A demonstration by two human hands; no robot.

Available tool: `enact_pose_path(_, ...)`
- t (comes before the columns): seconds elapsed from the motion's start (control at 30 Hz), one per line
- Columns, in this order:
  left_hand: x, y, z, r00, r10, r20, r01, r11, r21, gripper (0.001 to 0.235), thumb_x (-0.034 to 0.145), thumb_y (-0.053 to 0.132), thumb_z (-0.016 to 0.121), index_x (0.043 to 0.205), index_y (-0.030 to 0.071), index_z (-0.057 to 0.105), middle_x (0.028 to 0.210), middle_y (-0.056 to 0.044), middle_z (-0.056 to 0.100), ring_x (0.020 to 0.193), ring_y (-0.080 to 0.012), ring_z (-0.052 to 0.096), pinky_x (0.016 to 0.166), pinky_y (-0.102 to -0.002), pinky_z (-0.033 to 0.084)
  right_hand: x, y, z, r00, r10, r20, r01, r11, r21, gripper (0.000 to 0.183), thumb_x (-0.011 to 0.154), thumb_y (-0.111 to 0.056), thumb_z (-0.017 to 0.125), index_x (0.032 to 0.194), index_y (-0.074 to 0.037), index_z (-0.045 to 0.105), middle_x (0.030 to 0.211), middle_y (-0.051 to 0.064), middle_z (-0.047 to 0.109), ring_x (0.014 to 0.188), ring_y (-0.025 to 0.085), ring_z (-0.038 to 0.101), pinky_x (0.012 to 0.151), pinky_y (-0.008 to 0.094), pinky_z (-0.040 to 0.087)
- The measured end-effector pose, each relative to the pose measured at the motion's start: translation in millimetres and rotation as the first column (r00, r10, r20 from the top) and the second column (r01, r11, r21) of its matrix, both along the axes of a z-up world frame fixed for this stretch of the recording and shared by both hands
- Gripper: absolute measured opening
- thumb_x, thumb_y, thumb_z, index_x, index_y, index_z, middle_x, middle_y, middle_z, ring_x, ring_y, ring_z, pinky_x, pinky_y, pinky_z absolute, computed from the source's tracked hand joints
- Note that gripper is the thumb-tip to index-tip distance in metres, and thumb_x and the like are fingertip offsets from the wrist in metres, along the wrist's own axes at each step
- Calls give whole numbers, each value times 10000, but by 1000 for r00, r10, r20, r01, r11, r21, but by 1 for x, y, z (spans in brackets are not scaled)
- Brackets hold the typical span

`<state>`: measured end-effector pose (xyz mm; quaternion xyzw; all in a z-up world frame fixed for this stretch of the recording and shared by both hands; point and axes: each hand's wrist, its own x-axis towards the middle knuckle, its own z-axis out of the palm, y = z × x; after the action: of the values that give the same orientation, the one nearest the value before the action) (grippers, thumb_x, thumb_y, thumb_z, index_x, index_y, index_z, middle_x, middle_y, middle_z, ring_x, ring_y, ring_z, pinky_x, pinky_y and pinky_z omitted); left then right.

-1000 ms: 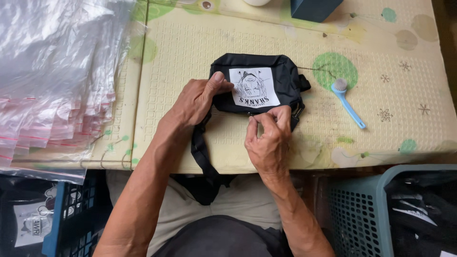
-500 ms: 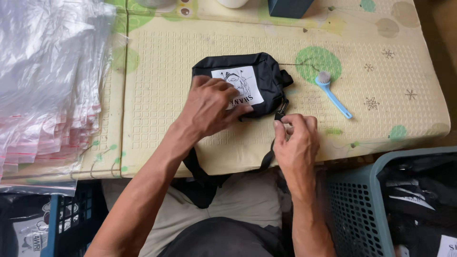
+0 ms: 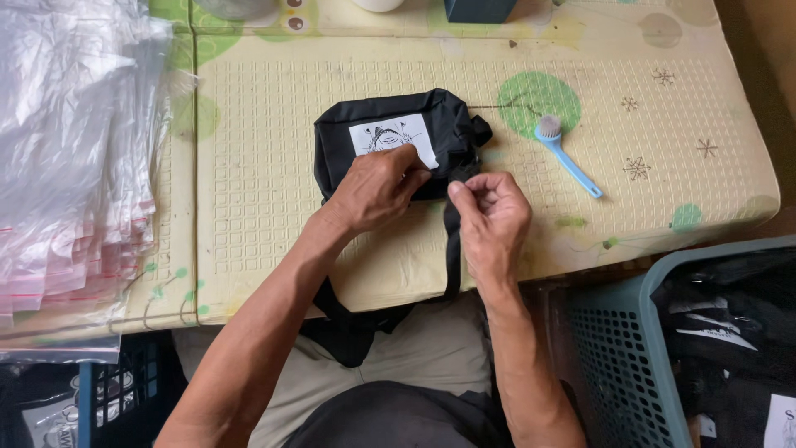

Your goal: The person cleans a black shoulder bag with a blue brush, then attaches a metal chain and a small tag to the bag's strap. The person also places a paper insert inside the bag and adjusts the strap.

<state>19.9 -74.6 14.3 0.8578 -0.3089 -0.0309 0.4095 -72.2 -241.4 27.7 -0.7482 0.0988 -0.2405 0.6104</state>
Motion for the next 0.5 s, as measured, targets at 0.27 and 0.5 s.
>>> enact_pose_path(0.27, -2, 7, -2, 987, 34, -154, -54, 991, -125, 179, 1004, 265, 608, 1033, 97, 662, 884, -140, 731, 912, -372, 735, 809, -511, 582, 13, 17, -3, 995, -3, -101, -49, 857, -514, 22, 882, -109, 742, 863, -115, 734, 692, 53, 693, 681, 233, 725, 621, 324, 560)
enact_pose_path(0.5, -1, 9, 1, 980, -5, -199, -21, 991, -129, 199, 1002, 274, 611, 1033, 85, 665, 913, -169, 736, 948, -414, 721, 829, -544, 565, -14, 20, 15, 913, 28, -406, -317, 674, -667, 338, 980, -133, 577, 1299, -134, 690, 1065, 85, 567, 992, 372, 664, 852, 501, 574)
